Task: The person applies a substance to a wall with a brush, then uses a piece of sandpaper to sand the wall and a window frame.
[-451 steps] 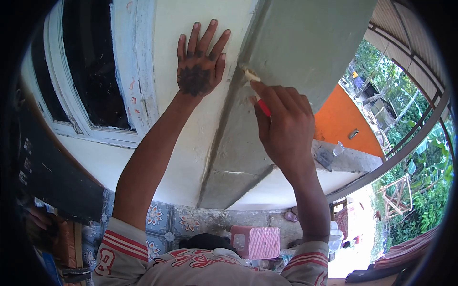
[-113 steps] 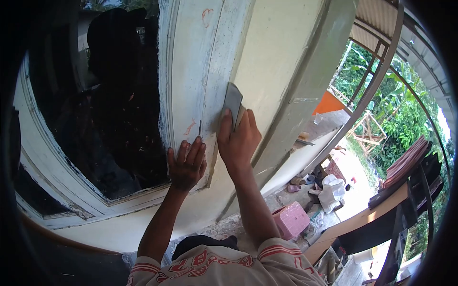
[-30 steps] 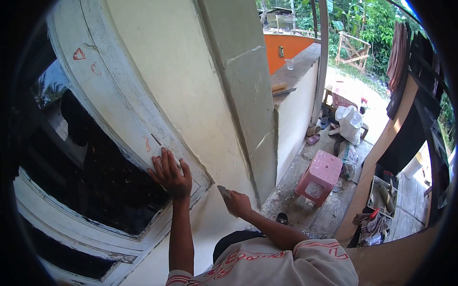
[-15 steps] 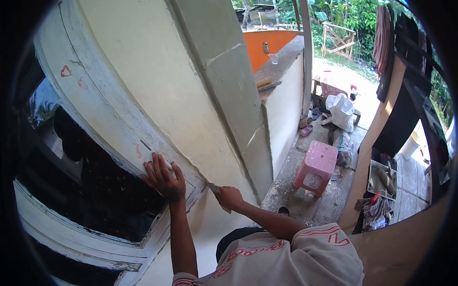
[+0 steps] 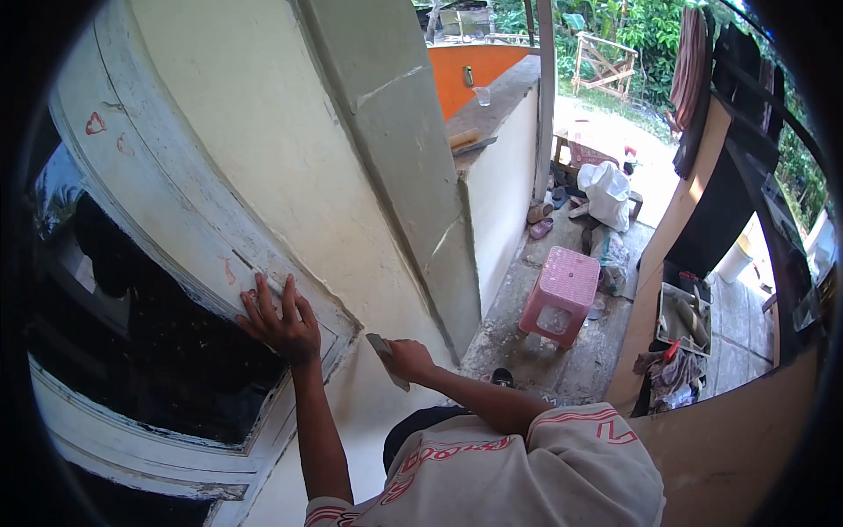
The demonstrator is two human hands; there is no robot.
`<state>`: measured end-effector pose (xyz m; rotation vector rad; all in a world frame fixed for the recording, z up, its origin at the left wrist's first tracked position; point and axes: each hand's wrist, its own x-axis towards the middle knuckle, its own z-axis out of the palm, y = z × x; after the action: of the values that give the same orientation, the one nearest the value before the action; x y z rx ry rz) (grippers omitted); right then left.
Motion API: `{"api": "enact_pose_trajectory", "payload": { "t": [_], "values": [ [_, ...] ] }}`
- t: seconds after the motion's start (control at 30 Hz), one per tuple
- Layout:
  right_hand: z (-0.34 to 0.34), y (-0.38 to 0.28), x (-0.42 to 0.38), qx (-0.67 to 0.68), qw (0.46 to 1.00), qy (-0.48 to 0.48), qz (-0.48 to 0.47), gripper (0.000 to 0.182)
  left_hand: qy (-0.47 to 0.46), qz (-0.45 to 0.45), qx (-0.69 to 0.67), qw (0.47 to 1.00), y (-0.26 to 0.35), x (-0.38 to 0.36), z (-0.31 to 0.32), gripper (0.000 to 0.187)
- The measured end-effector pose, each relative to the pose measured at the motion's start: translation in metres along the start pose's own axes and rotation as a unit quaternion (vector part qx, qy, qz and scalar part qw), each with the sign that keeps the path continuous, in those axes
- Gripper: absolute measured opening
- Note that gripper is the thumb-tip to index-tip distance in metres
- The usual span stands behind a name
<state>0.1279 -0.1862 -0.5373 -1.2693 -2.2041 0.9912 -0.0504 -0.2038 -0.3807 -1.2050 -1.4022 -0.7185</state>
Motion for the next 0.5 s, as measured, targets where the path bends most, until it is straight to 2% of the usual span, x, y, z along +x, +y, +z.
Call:
{"api": "enact_pose_trajectory", "payload": {
  "t": [0.07,0.2,0.3,0.37,0.5],
  "values": [
    [0.0037,0.0022,-0.0007,-0.008,1.000,-0.002,-0.011,0.033,-0.003,-0.002,-0.005,1.000,0.0000,-0.0016,0.0004,0.029],
    [0.0042,0.0011,-0.0027,-0.013,1.000,-0.013,-0.004,0.033,-0.004,-0.004,-0.008,1.000,-0.0003,-0.0029,0.0019,0.026],
    [0.0012,-0.0010,-0.0034,0.004,1.000,-0.013,0.003,0.042,0.001,-0.009,0.000,1.000,-0.0001,-0.0020,0.0019,0.024],
    [0.0008,-0.0003,-0.0032,-0.013,1.000,-0.027,0.004,0.034,0.002,-0.008,0.001,1.000,0.0000,-0.0024,0.0025,0.024],
    [0.0026,0.0021,-0.0028,-0.015,1.000,-0.026,0.010,0.035,-0.002,-0.008,0.005,1.000,-0.0001,-0.0024,0.0018,0.022]
  ]
}}
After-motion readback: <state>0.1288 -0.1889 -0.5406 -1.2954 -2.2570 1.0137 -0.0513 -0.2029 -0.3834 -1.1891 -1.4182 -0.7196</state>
